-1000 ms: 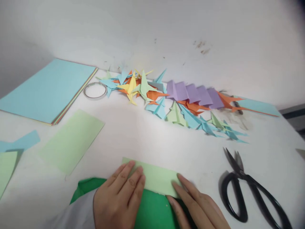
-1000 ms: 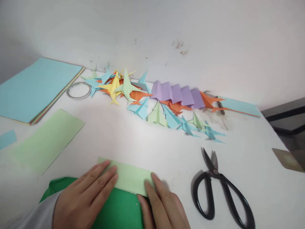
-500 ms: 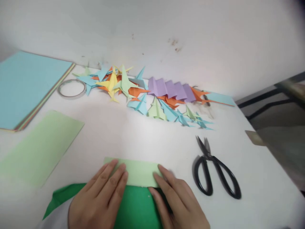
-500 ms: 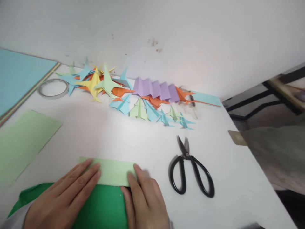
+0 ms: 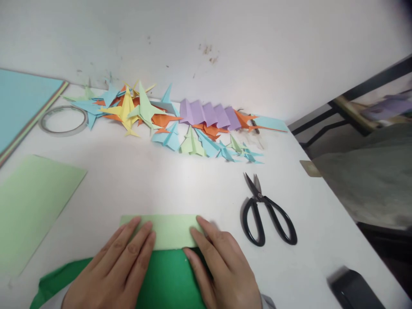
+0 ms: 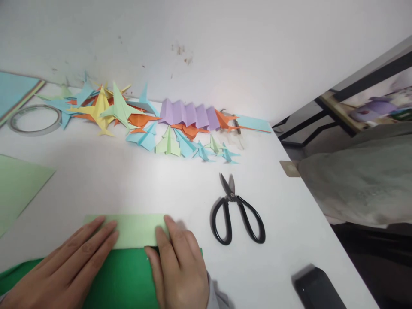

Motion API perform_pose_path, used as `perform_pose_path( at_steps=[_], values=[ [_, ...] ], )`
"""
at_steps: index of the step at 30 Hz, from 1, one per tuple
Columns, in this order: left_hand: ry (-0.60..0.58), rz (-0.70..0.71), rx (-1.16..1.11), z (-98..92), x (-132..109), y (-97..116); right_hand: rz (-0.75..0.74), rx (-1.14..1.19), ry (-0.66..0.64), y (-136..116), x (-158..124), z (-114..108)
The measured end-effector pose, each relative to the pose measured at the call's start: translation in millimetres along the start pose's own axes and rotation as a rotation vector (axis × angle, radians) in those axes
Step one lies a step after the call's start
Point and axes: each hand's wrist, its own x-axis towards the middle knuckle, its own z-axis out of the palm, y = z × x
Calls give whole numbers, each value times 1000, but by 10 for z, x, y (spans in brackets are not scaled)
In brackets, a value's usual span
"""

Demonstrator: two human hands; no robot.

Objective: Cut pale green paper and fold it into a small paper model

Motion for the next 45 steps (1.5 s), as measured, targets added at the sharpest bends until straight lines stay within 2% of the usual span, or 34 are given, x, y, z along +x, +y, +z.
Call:
perform_pose_path(
  at_steps=[4,10,16,24,30,38,45],
  values=[
    [-16,17,12,1,38,-18,-21,-34,-19,-2,24,-24],
    [-68,163,141,-56,119,-40,-125,-134,-11,-49,106,-75],
    [-66,163,179,-61,131,-2,-130,-177,-72,-128,156,-68],
    [-168,135,123,-75,106,-5,-126,-166,-84,-109,163,-60],
    [-177,191,155,-41,109,-43,-120,-200,-143,-151,151,-65],
    [-151,183,177,-30,103,-35,-115,-287,-248,-223,140,-118],
    [-139,224,149,-6,27,-231,-101,-305,-255,-205,126,-97]
  ],
)
